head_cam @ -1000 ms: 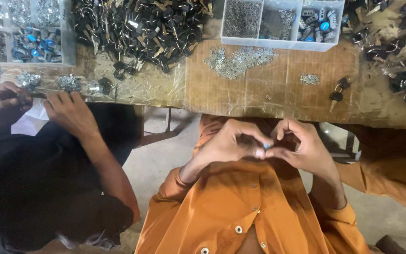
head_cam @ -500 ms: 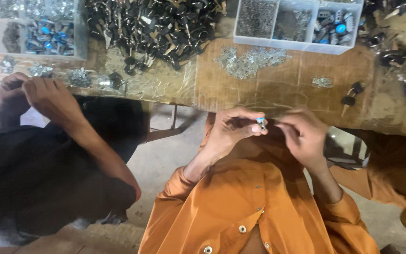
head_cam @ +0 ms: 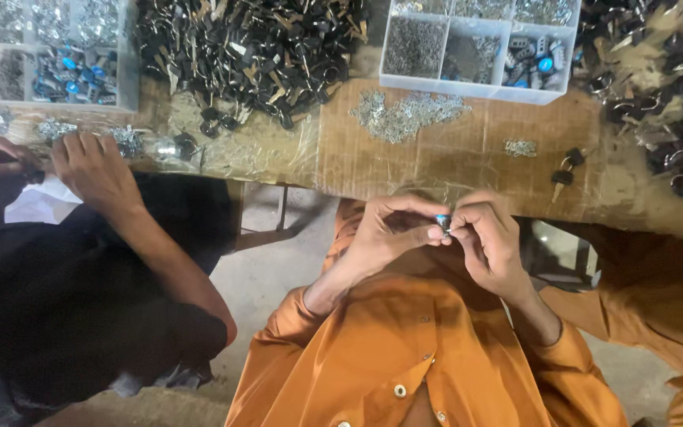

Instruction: The person assembles small key components by hand, picking a black key body and inserting a metal pin into it. They repeat this process multiple times, placing the finished components into a compartmentalized plastic container on the table.

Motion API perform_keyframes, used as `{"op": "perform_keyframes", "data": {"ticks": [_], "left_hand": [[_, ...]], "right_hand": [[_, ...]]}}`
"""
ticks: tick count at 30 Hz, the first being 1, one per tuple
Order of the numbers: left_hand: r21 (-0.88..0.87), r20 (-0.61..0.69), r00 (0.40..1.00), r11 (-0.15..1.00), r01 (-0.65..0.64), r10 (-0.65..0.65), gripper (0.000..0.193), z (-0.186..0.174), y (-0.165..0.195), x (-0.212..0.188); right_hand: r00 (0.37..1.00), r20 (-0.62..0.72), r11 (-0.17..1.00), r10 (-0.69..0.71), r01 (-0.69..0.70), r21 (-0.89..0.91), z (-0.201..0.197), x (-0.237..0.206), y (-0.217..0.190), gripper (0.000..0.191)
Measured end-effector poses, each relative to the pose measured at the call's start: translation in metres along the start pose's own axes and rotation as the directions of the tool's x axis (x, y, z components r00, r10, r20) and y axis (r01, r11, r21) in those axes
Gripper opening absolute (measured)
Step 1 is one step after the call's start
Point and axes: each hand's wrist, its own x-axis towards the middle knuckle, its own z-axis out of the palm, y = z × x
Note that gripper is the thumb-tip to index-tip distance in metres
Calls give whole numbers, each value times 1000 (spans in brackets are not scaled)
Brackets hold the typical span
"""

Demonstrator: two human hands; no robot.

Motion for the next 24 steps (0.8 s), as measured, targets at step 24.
{"op": "perform_keyframes", "data": {"ticks": [24], "left_hand": [[241,-47,995,968,-72,86,12,0,-4,6]], "right_hand": [[890,-409,553,201,-447,-703,-91,-18,33,33]]}}
